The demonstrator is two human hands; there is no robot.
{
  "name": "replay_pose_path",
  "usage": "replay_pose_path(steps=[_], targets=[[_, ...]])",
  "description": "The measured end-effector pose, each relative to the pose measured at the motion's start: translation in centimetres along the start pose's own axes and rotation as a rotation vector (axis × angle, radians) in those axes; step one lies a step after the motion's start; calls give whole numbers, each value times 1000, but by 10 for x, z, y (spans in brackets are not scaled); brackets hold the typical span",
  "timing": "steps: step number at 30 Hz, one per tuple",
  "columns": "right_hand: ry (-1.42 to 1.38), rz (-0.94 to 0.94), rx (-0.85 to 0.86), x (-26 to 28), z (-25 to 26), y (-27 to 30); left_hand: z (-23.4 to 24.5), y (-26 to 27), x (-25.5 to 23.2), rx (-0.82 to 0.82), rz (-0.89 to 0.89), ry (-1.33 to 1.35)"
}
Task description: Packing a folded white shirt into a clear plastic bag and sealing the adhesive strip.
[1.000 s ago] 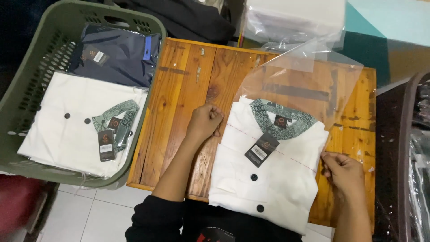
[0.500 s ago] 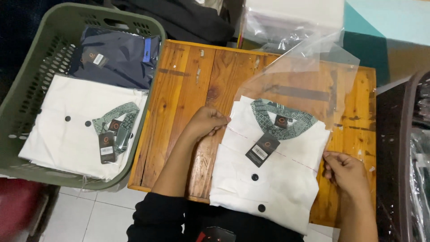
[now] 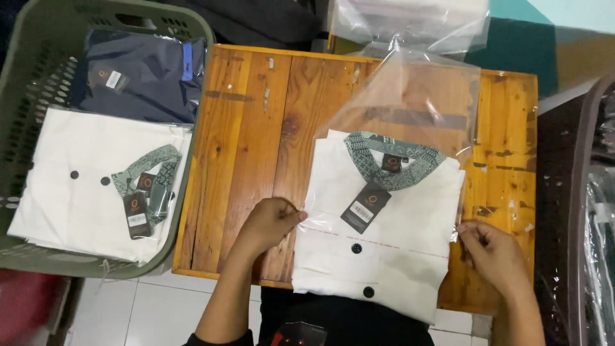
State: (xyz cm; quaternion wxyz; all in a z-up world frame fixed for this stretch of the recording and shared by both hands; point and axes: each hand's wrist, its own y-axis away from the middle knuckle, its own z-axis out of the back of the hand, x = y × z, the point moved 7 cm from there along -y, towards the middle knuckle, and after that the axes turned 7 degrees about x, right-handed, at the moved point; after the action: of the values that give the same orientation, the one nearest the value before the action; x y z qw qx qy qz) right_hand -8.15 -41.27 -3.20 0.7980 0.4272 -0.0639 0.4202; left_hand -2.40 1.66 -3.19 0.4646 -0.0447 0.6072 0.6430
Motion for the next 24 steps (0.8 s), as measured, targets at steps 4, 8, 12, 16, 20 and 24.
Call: replay_pose_path(steps=[4,8,12,16,20,24], targets=[[74,-46,-6,-27,-21,16,-6,12,19,-36,73,-46],[86,-57,-14,-46,-35,26,-19,22,36,3,30,-35],[84,-52,-93,-59,-40,30,-30,36,47,73,-35,77],[138,-39,-84,-53,-47,41,-39,59,45,74,-68,198],[34,-82,-180,-46,-48,50,-38,64,36,-35,-320,192],[25,-84,-158,-37,-40,57,-39,65,47,128,-303,370]])
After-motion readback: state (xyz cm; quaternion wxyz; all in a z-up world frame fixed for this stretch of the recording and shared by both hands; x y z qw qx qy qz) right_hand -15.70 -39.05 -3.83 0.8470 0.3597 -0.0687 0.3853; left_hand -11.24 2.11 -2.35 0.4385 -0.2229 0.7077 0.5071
